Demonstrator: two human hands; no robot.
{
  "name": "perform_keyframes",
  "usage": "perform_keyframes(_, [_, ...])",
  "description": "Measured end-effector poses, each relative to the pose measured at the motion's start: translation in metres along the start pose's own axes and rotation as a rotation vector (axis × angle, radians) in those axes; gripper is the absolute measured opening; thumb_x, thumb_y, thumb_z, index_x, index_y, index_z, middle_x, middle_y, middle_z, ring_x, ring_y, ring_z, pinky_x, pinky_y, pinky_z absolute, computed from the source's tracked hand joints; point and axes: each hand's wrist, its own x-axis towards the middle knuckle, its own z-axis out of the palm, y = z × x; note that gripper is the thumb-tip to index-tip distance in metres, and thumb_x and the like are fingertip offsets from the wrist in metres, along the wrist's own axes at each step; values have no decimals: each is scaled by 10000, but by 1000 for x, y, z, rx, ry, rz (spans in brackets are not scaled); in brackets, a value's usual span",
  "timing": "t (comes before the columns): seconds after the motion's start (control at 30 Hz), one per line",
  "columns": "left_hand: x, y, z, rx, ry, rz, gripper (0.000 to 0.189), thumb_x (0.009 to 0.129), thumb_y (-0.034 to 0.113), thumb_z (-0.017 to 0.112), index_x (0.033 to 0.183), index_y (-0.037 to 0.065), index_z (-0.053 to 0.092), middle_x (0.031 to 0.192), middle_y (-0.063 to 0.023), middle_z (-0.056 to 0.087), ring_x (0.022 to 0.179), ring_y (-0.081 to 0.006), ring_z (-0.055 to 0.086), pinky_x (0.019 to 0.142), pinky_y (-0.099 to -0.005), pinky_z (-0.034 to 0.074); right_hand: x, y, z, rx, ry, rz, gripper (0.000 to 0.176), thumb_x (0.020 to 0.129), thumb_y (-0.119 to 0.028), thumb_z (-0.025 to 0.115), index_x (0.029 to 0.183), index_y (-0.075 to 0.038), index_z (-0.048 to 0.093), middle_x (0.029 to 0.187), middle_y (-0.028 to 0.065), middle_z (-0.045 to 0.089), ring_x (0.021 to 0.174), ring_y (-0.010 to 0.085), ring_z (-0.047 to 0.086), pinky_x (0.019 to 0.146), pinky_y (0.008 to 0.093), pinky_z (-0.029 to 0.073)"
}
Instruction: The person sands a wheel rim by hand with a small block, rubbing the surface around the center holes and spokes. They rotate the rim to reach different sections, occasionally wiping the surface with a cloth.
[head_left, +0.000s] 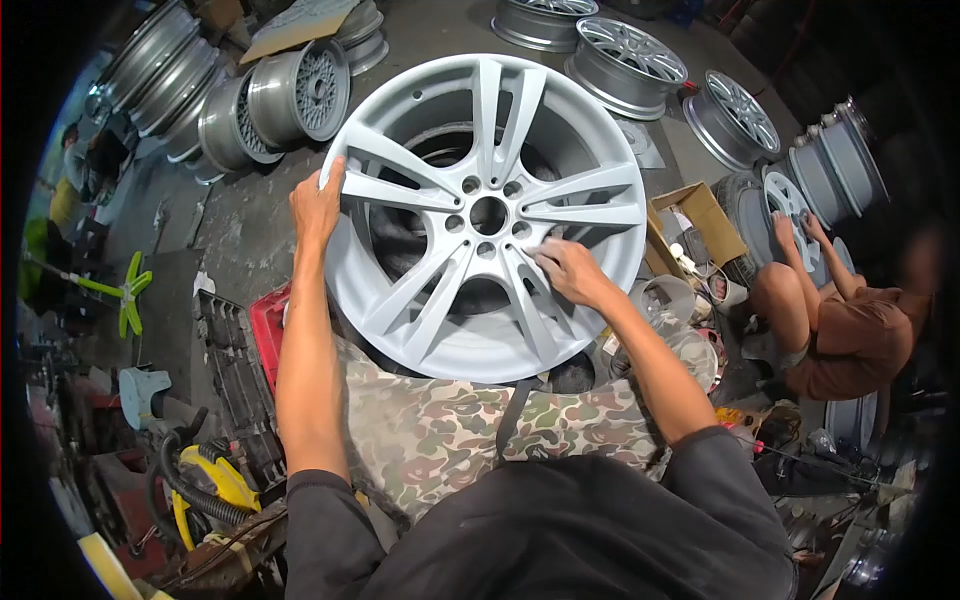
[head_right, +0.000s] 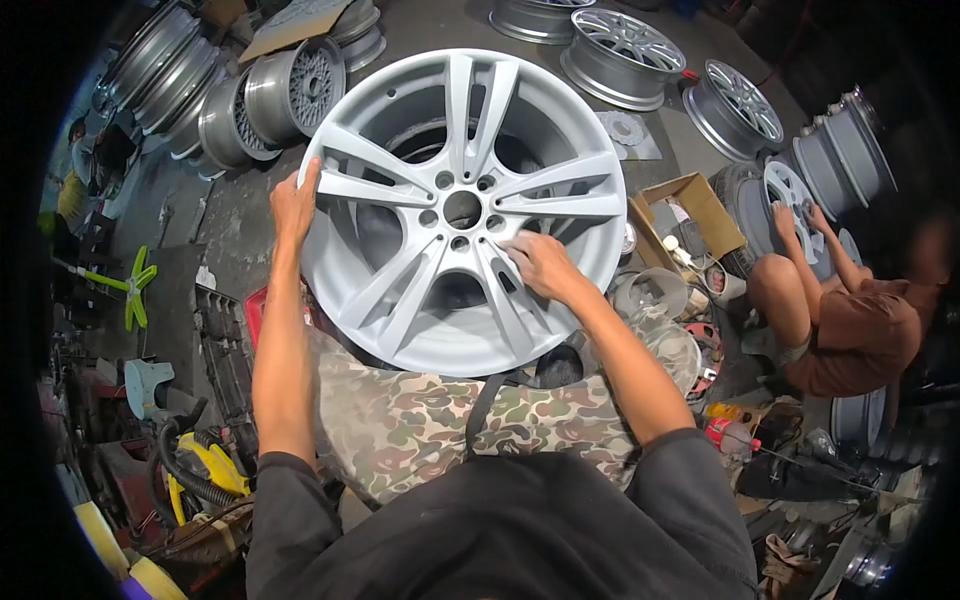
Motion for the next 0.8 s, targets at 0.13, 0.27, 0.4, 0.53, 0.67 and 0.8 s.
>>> perform_keyframes(0.13, [-1,2,0,5,-43,-3,619,982,597,576,1117,25,771,946,-283,734,934,-456,706,843,-482,513,-9,3,-10,145,-26,34,253,977,-118,577,1150,-28,738,1011,214,691,970,418,672,863,483,526])
perform_keyframes(0.27, [-5,3,-1,-17,3,24,610,988,594,574,1123,32,770,943,-289,729,944,-468,701,838,-483,513,14,1,25,-1,168,-72,260,943,-88,588,1153,-37,733,1026,224,685,977,435,666,856,515,534])
perform_keyframes(0.4, [-1,0,-1,-26,13,41,610,989,595,576,1124,33,770,944,-289,729,946,-464,709,824,-482,517,-15,-24,24,-107,184,142,247,962,-93,579,1150,-40,731,973,210,666,926,437,661,800,518,521])
perform_keyframes(0.53, [-1,1,-1,-21,-23,3,616,990,605,566,1114,38,773,941,-283,731,942,-467,706,826,-495,517,-19,-20,34,-141,252,214,260,941,-70,557,1124,-27,737,994,243,675,884,472,669,792,553,527])
perform_keyframes(0.67, [-5,2,-2,-4,40,9,629,986,616,562,1096,34,776,929,-279,732,929,-462,707,825,-499,514,-1,-13,44,-123,374,230,231,950,-95,556,1062,-11,740,949,265,684,908,486,667,812,560,527])
perform_keyframes(0.8, [-2,2,-2,-27,-5,1,640,983,619,562,1087,25,774,924,-283,729,928,-469,703,828,-501,509,-15,-11,27,-38,154,500,216,924,-158,596,900,13,725,919,289,702,945,495,670,841,562,530])
